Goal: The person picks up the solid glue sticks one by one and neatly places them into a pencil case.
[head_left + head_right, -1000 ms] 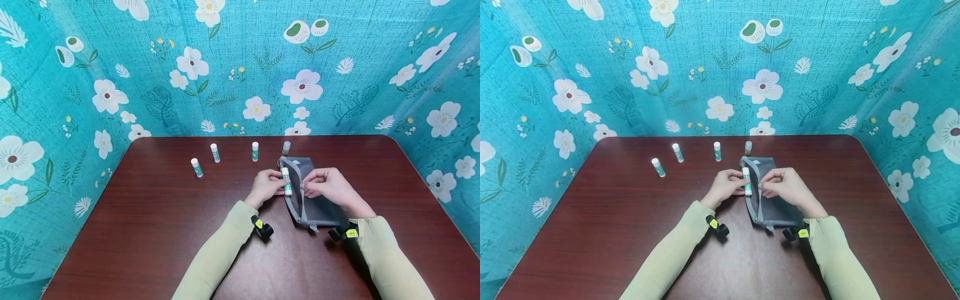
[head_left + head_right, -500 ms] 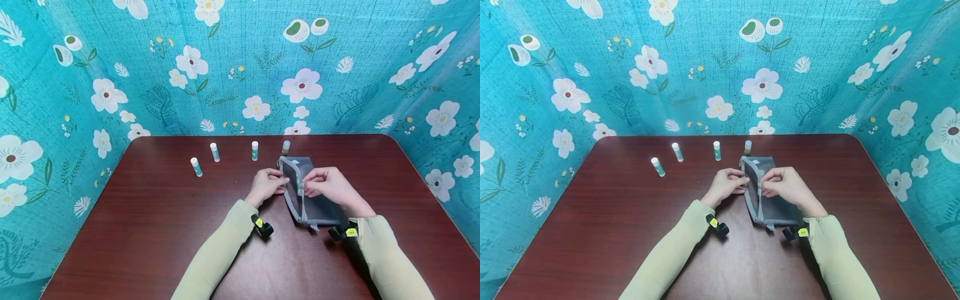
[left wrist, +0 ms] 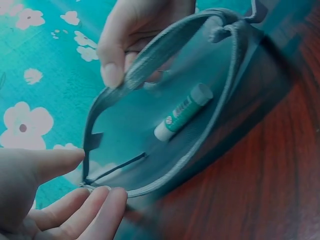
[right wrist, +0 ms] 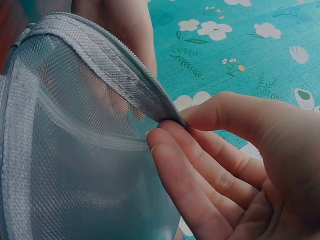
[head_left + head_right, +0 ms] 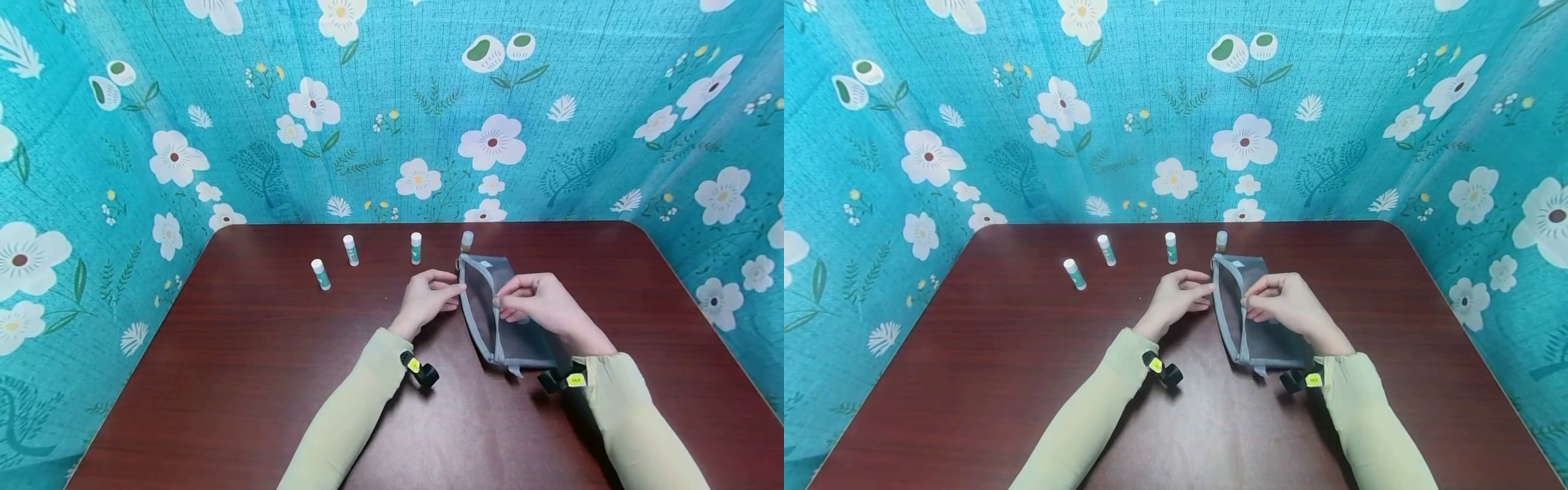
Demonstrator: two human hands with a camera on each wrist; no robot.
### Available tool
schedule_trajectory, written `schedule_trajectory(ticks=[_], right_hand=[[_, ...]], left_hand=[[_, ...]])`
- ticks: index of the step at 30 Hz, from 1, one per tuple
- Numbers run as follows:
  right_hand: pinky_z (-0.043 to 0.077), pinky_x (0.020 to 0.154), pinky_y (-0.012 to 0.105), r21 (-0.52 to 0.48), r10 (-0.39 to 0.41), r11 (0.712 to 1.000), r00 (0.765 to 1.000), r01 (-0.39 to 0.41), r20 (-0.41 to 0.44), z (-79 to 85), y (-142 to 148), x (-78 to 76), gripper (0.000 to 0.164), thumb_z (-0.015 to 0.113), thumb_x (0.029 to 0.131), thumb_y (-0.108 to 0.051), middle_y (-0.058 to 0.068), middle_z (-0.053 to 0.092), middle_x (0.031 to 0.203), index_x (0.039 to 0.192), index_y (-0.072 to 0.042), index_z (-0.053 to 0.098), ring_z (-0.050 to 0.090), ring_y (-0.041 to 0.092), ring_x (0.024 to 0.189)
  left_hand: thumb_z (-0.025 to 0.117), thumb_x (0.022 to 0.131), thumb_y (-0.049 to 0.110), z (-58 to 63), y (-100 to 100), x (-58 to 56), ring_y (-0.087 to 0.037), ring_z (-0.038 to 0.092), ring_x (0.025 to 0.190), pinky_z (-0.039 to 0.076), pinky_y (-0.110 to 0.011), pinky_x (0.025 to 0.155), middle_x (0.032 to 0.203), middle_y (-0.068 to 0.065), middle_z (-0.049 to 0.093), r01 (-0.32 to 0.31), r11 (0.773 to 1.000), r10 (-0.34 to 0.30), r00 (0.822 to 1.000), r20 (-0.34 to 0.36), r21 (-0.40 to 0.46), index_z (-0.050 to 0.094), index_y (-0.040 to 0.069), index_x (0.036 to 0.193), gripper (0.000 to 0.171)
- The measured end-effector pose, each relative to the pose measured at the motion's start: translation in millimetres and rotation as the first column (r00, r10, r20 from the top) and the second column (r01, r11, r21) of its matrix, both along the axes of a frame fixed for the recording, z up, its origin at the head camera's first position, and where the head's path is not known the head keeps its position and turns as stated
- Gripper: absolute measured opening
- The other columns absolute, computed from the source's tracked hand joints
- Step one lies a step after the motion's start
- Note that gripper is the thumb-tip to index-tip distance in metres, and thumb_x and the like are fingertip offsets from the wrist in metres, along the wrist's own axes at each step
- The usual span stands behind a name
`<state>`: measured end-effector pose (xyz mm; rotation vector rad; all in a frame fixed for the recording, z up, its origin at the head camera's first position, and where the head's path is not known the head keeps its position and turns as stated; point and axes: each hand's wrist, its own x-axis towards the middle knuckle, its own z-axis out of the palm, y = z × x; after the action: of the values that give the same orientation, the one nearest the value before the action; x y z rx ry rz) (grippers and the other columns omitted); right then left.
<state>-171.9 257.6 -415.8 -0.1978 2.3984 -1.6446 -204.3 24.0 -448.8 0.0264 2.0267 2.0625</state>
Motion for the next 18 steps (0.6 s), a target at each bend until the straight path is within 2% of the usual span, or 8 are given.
schedule_trajectory(ticks=[5,9,18], right_hand=[[0.062,0.072,0.038,-0.01,-0.002,1.0,1.0,0.002,0.001,-1.1,1,0.7,0.023,0.076,0.093,-0.01,0.018,0.074,0.088,0.105,0.009,0.071,0.074,0.032,0.074],[0.062,0.072,0.037,-0.02,0.009,1.0,1.0,-0.009,-0.008,-1.7,2,0.6,0.024,0.075,0.094,-0.01,0.019,0.074,0.088,0.106,0.01,0.07,0.074,0.032,0.075],[0.062,0.072,0.037,-0.018,0.012,1.0,1.0,-0.012,-0.02,-2.8,2,0.5,0.021,0.075,0.094,-0.01,0.017,0.074,0.087,0.104,0.008,0.071,0.074,0.032,0.074]], left_hand=[[0.081,0.09,0.014,7.2,-6,-0.8,-0.038,0.074,0.088,0.061,-0.042,0.077,0.094,-0.012,0.075,-0.007,1.0,0.008,1.0,-0.03,0.005,0.068,-0.002,0.121,0.038],[0.082,0.089,0.018,12.6,-10,-2.3,-0.037,0.074,0.09,0.061,-0.036,0.076,0.094,-0.006,0.074,-0.022,1.0,0.022,0.997,-0.068,0.001,0.069,0.0,0.121,0.038],[0.081,0.09,0.015,25.2,-14,-9.8,-0.035,0.073,0.094,0.06,-0.031,0.078,0.098,-0.008,0.074,-0.036,0.999,0.036,0.985,-0.166,0.004,0.07,0.002,0.12,0.035]])
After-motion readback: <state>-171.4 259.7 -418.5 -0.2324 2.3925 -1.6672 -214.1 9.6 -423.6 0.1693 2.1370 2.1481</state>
